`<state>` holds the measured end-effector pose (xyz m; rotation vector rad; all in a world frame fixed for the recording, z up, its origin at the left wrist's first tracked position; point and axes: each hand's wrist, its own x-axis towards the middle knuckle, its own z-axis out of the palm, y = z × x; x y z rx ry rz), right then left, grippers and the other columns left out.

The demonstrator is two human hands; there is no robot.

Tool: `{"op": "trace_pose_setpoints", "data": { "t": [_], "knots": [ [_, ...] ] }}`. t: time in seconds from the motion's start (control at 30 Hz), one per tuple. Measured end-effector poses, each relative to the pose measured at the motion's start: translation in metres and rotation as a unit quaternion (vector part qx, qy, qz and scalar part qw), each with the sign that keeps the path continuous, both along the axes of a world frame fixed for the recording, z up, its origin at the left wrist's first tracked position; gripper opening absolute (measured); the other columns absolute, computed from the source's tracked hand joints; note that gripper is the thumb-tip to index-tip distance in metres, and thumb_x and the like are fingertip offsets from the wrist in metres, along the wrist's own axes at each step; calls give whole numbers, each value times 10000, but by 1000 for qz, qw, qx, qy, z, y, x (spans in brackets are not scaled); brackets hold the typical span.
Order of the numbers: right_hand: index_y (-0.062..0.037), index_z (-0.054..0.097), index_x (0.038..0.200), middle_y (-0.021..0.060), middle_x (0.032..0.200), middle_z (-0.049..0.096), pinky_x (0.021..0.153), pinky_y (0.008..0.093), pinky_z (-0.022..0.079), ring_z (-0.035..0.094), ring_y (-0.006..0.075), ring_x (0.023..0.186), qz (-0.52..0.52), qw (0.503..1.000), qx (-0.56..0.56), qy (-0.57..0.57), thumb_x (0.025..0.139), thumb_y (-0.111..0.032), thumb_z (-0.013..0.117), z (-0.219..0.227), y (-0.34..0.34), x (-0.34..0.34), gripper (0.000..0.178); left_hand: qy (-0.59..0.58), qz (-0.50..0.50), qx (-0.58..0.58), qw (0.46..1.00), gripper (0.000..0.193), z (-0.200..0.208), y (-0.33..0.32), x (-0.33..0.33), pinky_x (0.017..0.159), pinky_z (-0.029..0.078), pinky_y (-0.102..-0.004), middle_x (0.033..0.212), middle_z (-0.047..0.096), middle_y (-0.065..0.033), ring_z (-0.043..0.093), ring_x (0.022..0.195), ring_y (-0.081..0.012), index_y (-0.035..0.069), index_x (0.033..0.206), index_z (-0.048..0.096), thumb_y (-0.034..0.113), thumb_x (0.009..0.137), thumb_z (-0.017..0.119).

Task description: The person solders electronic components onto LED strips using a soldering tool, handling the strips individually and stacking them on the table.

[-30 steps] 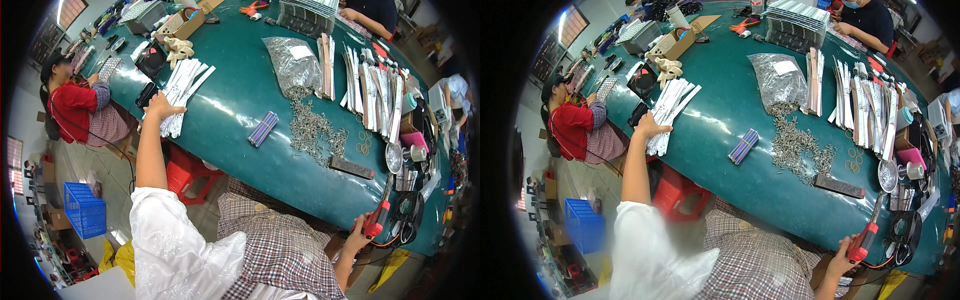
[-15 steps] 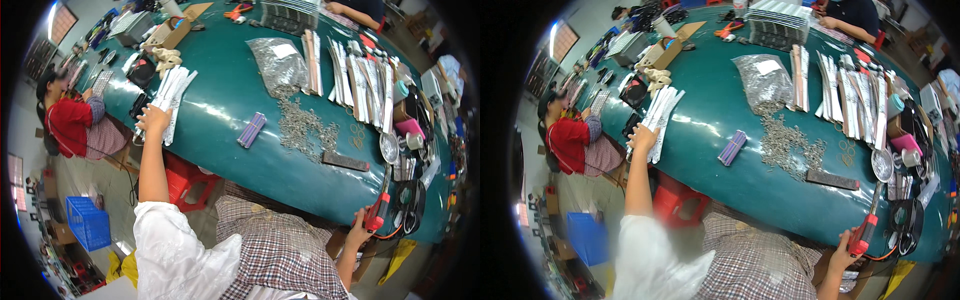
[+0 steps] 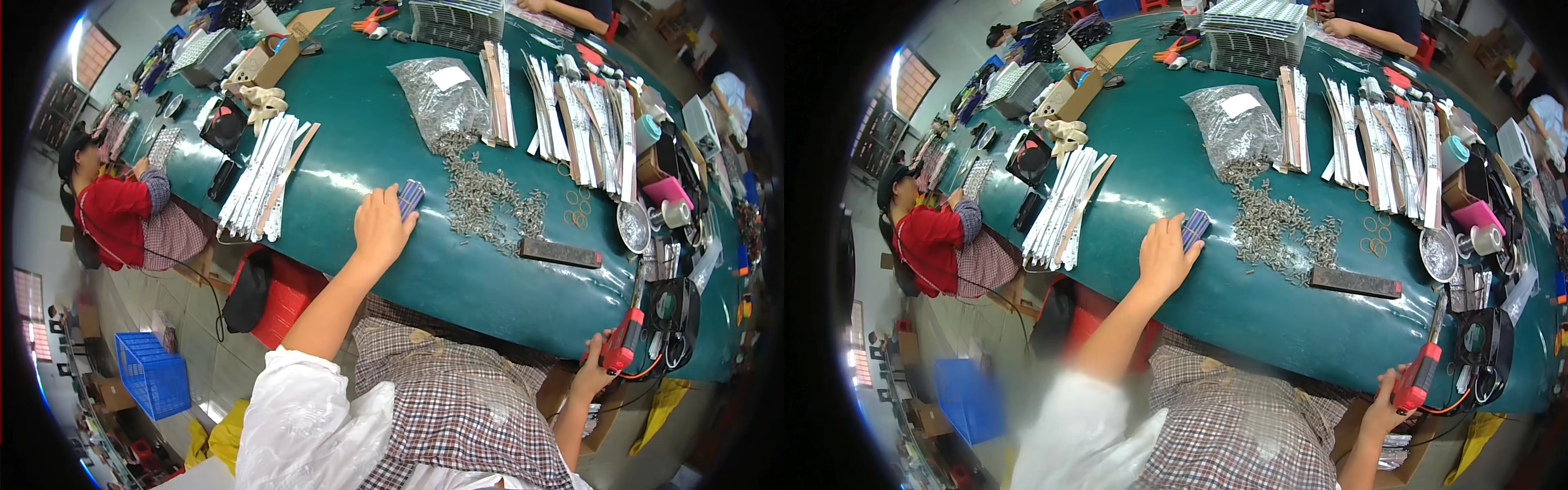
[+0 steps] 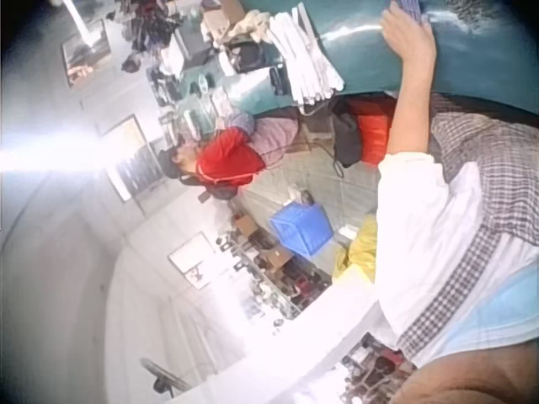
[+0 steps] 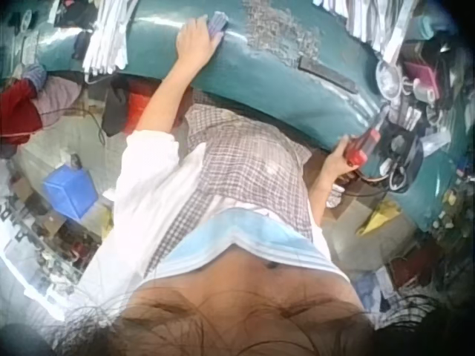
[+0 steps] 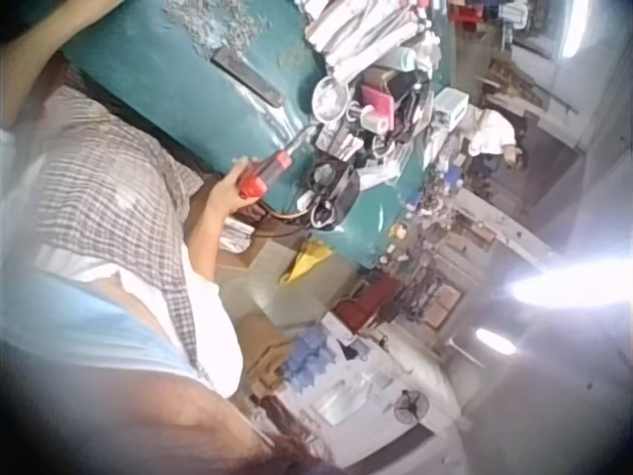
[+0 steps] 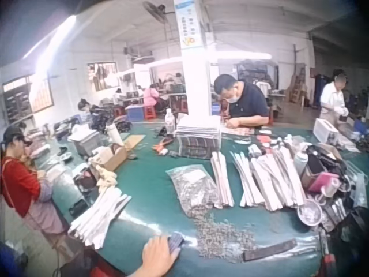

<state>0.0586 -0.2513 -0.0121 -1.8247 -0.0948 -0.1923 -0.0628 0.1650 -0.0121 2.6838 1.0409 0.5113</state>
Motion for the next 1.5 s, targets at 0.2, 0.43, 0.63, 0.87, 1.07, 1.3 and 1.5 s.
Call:
{"op": "trace_pose_setpoints", "data": {
  "t": [0.2,0.43,0.63,0.87,1.07,1.3,1.5],
  "knots": [
    [20,502,1266,90,1111,585,695,284,533,594,133,827,-28,999,12,-17,919,-1,612,0,-17,0,365,62,137,136,979,390,-11,62,-44,816,478,-434,1016,594,-149,577,981,-329,36,1062,597,257,780,751],
    [14,521,1244,63,1095,608,701,272,518,591,118,815,-40,998,21,-36,923,-14,628,-10,-34,5,340,69,224,215,948,442,-7,142,-110,825,468,-461,1036,565,-168,574,973,-356,45,1016,542,215,717,819],
    [5,530,1218,59,1084,595,707,278,522,588,117,820,-27,998,31,-51,920,18,617,4,-27,3,311,74,298,237,922,463,4,142,-85,812,485,-444,959,571,-169,589,951,-355,41,967,512,248,696,824],
    [2,508,1231,66,1089,574,713,279,533,585,119,820,-74,996,52,-7,912,32,613,21,-22,10,337,-230,-89,104,964,181,57,76,115,778,470,-426,884,612,-109,589,884,-321,73,872,593,107,750,723],
    [-7,451,1222,81,1060,544,700,289,558,590,131,825,-44,998,8,-46,898,50,602,40,-22,9,363,-127,-261,131,948,71,50,6,280,734,487,-472,821,635,-138,621,827,-343,69,844,628,45,793,585],
    [4,449,1223,81,1035,522,703,279,530,582,125,792,-104,995,3,-5,920,48,564,65,-35,13,327,-166,-549,263,776,293,46,-110,412,902,472,-347,1140,621,-55,589,1103,-226,90,1115,597,84,827,541],
    [12,444,1212,86,1035,510,677,275,535,580,127,781,-94,995,20,-11,904,73,561,58,-42,17,335,-50,-619,350,702,413,27,-116,489,1036,407,-372,1202,610,-34,526,1223,-211,196,1279,586,160,874,515]
  ]
}}
